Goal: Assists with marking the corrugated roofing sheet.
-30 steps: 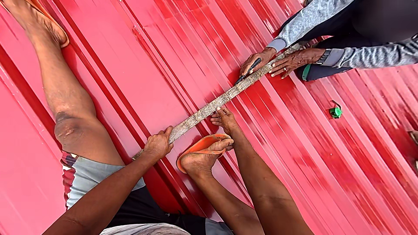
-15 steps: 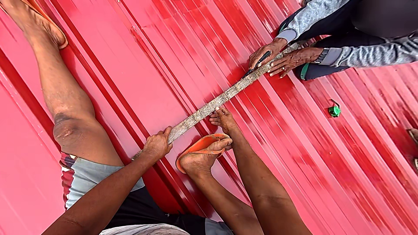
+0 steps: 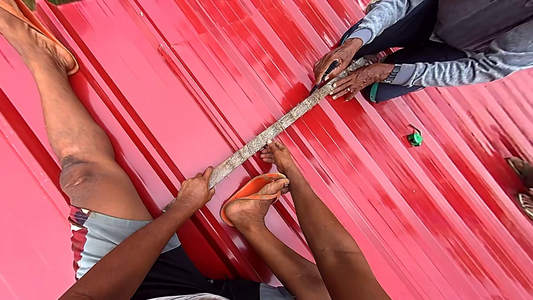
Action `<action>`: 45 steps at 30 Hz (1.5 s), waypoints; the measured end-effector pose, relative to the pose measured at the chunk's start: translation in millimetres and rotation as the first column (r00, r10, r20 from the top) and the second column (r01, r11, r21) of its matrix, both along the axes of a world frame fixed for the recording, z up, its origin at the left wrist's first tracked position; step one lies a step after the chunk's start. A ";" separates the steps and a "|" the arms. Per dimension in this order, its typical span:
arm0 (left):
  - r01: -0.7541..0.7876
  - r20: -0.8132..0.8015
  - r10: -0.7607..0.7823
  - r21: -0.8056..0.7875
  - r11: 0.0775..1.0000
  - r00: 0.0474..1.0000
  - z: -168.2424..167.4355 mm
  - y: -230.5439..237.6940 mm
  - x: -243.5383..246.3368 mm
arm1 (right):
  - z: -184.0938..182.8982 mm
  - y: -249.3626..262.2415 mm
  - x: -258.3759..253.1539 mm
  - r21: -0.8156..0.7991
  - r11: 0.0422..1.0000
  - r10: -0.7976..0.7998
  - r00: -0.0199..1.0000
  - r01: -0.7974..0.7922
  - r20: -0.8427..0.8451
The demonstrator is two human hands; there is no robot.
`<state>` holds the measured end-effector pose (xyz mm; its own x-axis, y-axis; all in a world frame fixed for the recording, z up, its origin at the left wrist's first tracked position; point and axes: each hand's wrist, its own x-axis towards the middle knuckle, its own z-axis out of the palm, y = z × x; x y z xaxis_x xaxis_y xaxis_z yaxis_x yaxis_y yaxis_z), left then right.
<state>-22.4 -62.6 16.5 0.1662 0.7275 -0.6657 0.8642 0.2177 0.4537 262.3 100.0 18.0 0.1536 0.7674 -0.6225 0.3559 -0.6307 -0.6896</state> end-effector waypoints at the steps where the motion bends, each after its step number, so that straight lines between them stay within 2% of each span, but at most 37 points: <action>1: 0.001 -0.003 -0.001 -0.003 1.000 1.000 0.4 0.3 0.0 | -0.4 0.2 0.2 0.000 1.000 0.002 1.000 -0.002 0.000; 45: -0.005 0.011 0.005 0.014 1.000 1.000 -1.5 -1.6 -0.6 | -0.6 0.0 0.5 -0.013 1.000 0.006 1.000 -0.006 0.013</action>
<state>-23.0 -64.2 15.0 0.1695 0.7378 -0.6534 0.8581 0.2156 0.4660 262.8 99.9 17.4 0.1572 0.7603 -0.6302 0.3681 -0.6373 -0.6770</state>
